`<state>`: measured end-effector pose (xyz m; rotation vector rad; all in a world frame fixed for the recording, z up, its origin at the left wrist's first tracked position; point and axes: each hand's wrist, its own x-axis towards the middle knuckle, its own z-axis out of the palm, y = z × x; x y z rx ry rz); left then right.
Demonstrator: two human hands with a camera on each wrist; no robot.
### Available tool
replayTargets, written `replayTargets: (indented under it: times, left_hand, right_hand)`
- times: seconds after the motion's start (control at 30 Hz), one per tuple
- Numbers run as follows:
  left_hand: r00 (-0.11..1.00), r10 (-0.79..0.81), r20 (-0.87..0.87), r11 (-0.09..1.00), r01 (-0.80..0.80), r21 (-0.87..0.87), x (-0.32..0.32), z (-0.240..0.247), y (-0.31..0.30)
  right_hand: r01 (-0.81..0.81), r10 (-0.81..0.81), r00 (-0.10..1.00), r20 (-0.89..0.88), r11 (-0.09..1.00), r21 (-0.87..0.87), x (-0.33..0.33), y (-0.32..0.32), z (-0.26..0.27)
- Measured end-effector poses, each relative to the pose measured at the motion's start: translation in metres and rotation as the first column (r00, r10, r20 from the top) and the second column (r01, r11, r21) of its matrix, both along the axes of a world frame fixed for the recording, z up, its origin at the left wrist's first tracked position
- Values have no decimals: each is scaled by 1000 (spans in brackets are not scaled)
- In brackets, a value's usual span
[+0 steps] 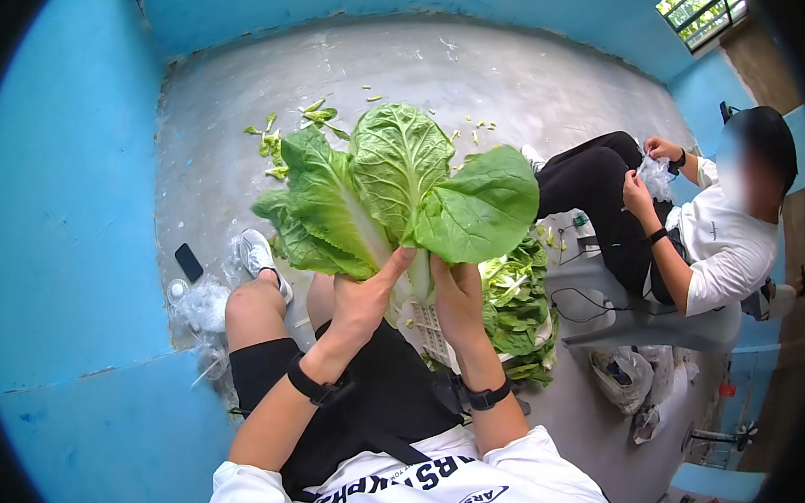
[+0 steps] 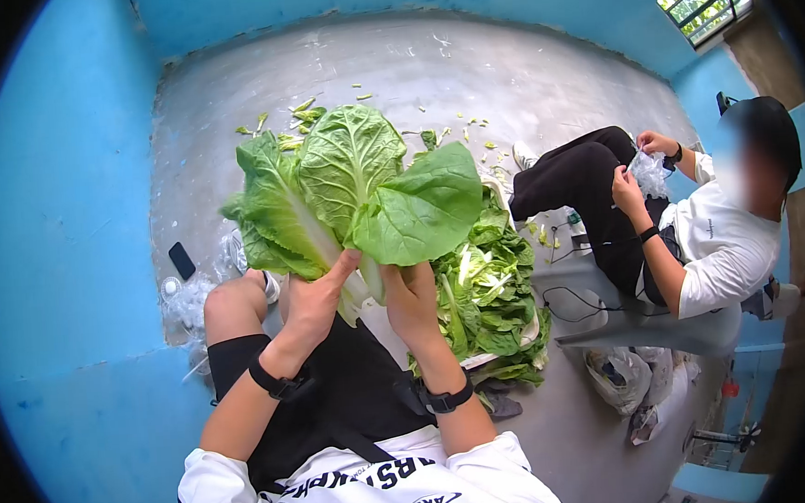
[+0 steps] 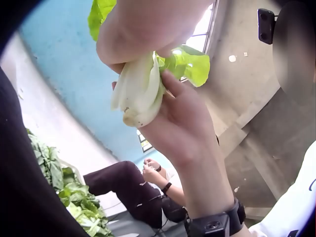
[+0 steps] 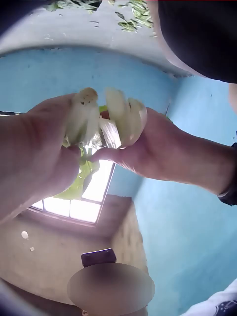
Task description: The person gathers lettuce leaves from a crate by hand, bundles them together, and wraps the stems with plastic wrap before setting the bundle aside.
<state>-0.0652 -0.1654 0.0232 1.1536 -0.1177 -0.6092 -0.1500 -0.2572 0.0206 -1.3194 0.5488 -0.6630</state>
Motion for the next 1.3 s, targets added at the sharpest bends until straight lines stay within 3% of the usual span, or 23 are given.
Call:
replayTargets:
  times: [0.13, 0.2, 0.33, 0.43, 0.5, 0.6, 0.73, 0.93, 1.0, 1.13, 1.2, 1.23, 1.3]
  left_hand:
    - [992, -76, 99, 997, 74, 28, 4, -7, 5]
    - [984, -80, 159, 997, 77, 21, 5, -5, 6]
    - [975, -83, 205, 994, 68, 79, 8, -1, 9]
    - [955, -106, 279, 980, 53, 189, 10, -11, 9]
    - [951, -97, 294, 982, 42, 186, 10, -11, 9]
    - [938, -124, 323, 973, 52, 223, 9, -11, 10]
    - [934, -101, 343, 982, 39, 183, 11, -15, 11]
    - [930, -94, 355, 981, 26, 192, 22, -34, 14]
    - [906, -165, 389, 958, 54, 281, 26, -29, 17]
    - [897, -183, 402, 939, 38, 342, 25, -12, 17]
    - [983, -37, 177, 996, 22, 88, 28, -14, 16]
    - [984, -39, 174, 996, 24, 90, 29, -13, 16]
    - [972, -124, -199, 982, 91, -164, 30, -9, 16]
  right_hand:
    - [-10, 4, 998, 56, 993, 117, -2, 3, 3]
    - [42, -46, 992, 114, 998, 38, -1, 8, 5]
    - [18, -25, 995, 95, 997, 74, -3, 7, 4]
    - [96, -101, 987, 126, 994, 41, -4, 13, 3]
    - [112, -112, 994, -8, 994, -17, -6, 13, 2]
    - [145, -144, 989, 13, 988, -47, -6, 13, -4]
    - [129, -129, 992, 10, 989, -69, -3, 14, -5]
    - [-105, 100, 993, -64, 991, -85, -8, -3, -1]
    - [-154, 148, 984, -98, 987, -53, -8, -7, 0]
    - [-20, 20, 998, -68, 1000, 3, -11, -6, -9]
    - [-19, -27, 993, 111, 919, 393, -8, -7, -7]
    - [-17, -28, 994, 108, 918, 395, -7, -6, -4]
    - [-58, 19, 994, 109, 930, 364, -5, -3, 2]
